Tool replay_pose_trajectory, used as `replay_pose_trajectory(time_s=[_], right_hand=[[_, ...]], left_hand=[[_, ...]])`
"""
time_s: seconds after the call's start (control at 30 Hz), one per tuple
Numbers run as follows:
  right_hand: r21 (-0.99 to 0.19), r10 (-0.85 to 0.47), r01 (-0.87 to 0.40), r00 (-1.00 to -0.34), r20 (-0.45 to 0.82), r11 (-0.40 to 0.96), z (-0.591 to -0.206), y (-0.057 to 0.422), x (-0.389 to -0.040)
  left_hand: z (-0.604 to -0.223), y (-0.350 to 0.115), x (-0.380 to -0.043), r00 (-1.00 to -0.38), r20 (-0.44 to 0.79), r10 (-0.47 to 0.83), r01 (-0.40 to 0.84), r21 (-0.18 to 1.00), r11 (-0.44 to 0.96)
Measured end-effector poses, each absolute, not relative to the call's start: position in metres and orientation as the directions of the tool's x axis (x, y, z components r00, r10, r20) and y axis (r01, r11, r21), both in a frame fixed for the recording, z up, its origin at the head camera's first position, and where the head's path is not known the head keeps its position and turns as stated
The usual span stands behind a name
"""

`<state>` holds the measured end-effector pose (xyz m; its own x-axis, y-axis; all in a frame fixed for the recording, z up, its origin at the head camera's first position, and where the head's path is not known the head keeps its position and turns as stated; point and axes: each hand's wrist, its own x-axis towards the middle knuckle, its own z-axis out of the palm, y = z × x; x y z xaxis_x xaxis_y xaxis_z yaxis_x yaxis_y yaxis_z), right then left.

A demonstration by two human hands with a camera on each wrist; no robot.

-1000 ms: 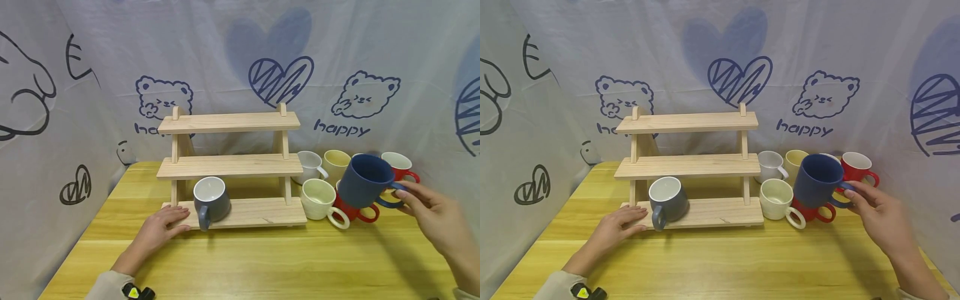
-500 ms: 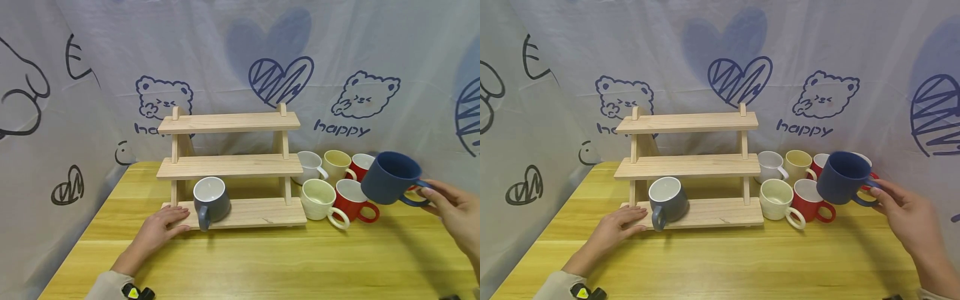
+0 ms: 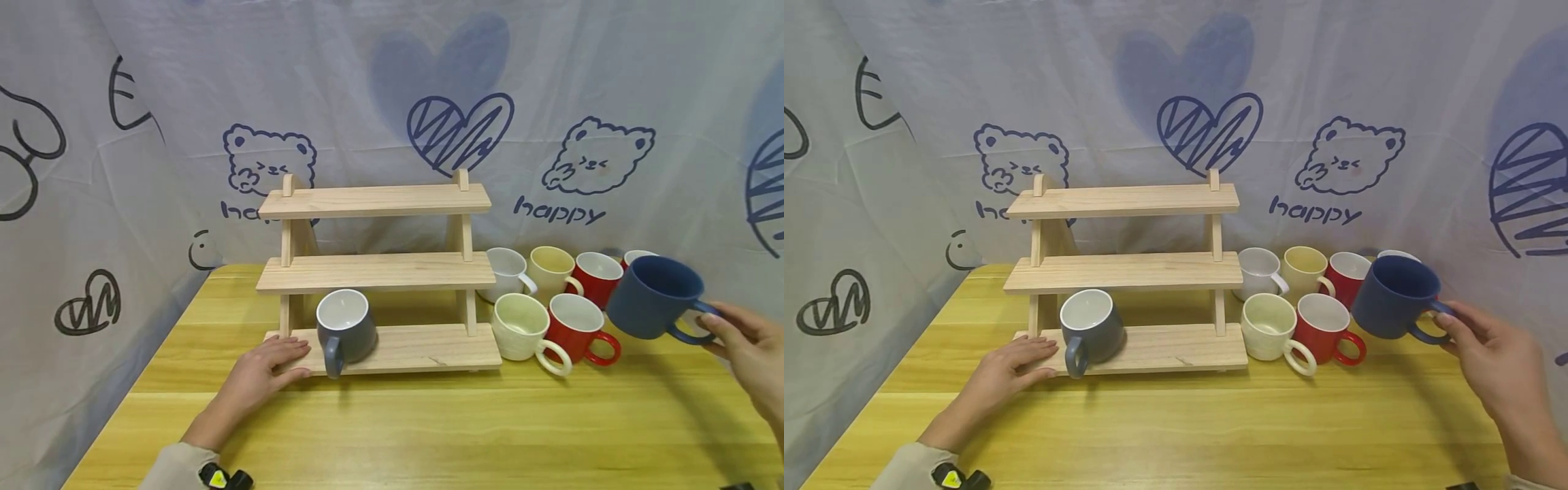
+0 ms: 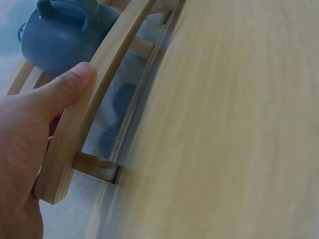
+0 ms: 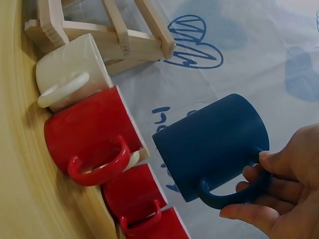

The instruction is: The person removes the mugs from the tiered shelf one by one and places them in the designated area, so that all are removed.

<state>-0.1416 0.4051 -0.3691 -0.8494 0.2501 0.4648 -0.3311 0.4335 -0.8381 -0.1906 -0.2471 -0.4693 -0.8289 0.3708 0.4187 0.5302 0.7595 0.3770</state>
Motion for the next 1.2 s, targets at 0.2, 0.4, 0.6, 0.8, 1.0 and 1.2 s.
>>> replay_pose_trajectory(time_s=[0.2,0.4,0.6,0.8,1.0,1.2], right_hand=[[-0.842,0.26,-0.321,-0.85,0.458,0.433,-0.376,0.41,-0.145],[-0.85,0.286,-0.287,-0.853,0.436,0.441,-0.387,0.41,-0.15],[-0.862,0.339,-0.216,-0.854,0.395,0.459,-0.396,0.407,-0.152],[-0.849,0.368,-0.104,-0.869,0.33,0.518,-0.402,0.407,-0.154],[-0.801,0.35,-0.06,-0.878,0.327,0.596,-0.412,0.41,-0.155],[-0.779,0.337,-0.019,-0.895,0.293,0.626,-0.422,0.412,-0.156]], left_hand=[[-0.468,-0.247,-0.19,-0.829,0.418,0.373,0.531,0.376,0.759],[-0.466,-0.246,-0.188,-0.833,0.414,0.369,0.526,0.382,0.76],[-0.465,-0.245,-0.188,-0.834,0.411,0.369,0.525,0.385,0.759],[-0.466,-0.246,-0.188,-0.834,0.41,0.369,0.525,0.384,0.76],[-0.466,-0.246,-0.189,-0.834,0.41,0.368,0.523,0.377,0.764],[-0.466,-0.245,-0.188,-0.834,0.413,0.367,0.523,0.377,0.764]])
